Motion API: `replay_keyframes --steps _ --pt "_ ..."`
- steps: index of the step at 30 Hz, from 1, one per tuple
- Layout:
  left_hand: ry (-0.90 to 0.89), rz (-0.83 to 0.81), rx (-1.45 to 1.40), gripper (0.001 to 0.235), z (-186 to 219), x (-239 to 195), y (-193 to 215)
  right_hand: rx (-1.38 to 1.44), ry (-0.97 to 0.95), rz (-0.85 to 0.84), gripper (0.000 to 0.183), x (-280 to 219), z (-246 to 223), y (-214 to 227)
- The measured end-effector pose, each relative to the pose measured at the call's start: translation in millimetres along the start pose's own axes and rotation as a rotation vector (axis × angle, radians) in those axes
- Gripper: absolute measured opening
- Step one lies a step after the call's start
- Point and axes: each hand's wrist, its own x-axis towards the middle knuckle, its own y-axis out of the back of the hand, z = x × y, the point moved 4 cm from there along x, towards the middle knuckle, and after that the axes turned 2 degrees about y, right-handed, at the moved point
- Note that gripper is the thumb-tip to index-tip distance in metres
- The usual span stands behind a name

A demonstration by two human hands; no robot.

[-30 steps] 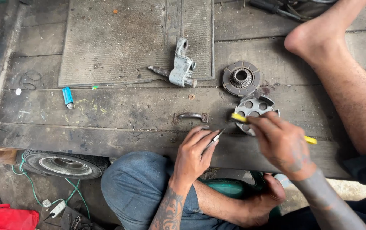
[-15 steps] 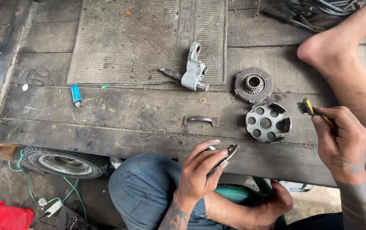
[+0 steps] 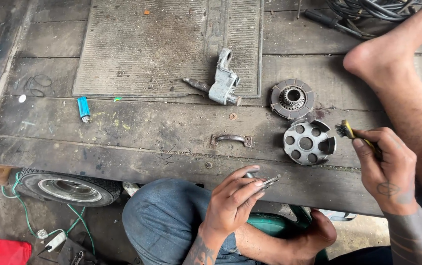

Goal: Brushing a circular metal plate with a small brush to remove dirt or debris.

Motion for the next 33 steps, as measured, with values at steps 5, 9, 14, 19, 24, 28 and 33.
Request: replay_keyframes --steps 5,9,14,19,24,28,33 --pt "-0.017 0.053 -0.083 0.026 -2 1 1 -0.017 0.003 -0.004 0.012 2 4 4" --pt "-0.024 0.060 -0.087 0.027 -5 -1 -2 0.005 0.002 0.013 0.013 4 -3 8" --pt "0.254 0.147 -0.283 0.028 -27 -6 -18 0.094 -0.001 -0.055 0.016 6 -19 0" --pt "0.352 0.133 0.013 0.025 -29 -1 -12 0.110 0.004 -0.073 0.018 6 -21 -7" --pt "0.263 0.040 0.072 0.019 -27 -3 -20 0.151 0.037 -0.076 0.017 5 -28 -8" --pt "0.233 0.007 0.000 0.014 -27 -1 -25 0.165 0.073 -0.083 0.018 4 -33 -9" --pt "0.381 -0.018 -0.024 0.008 -26 2 -18 0.174 0.108 -0.125 0.021 0 -40 -16"
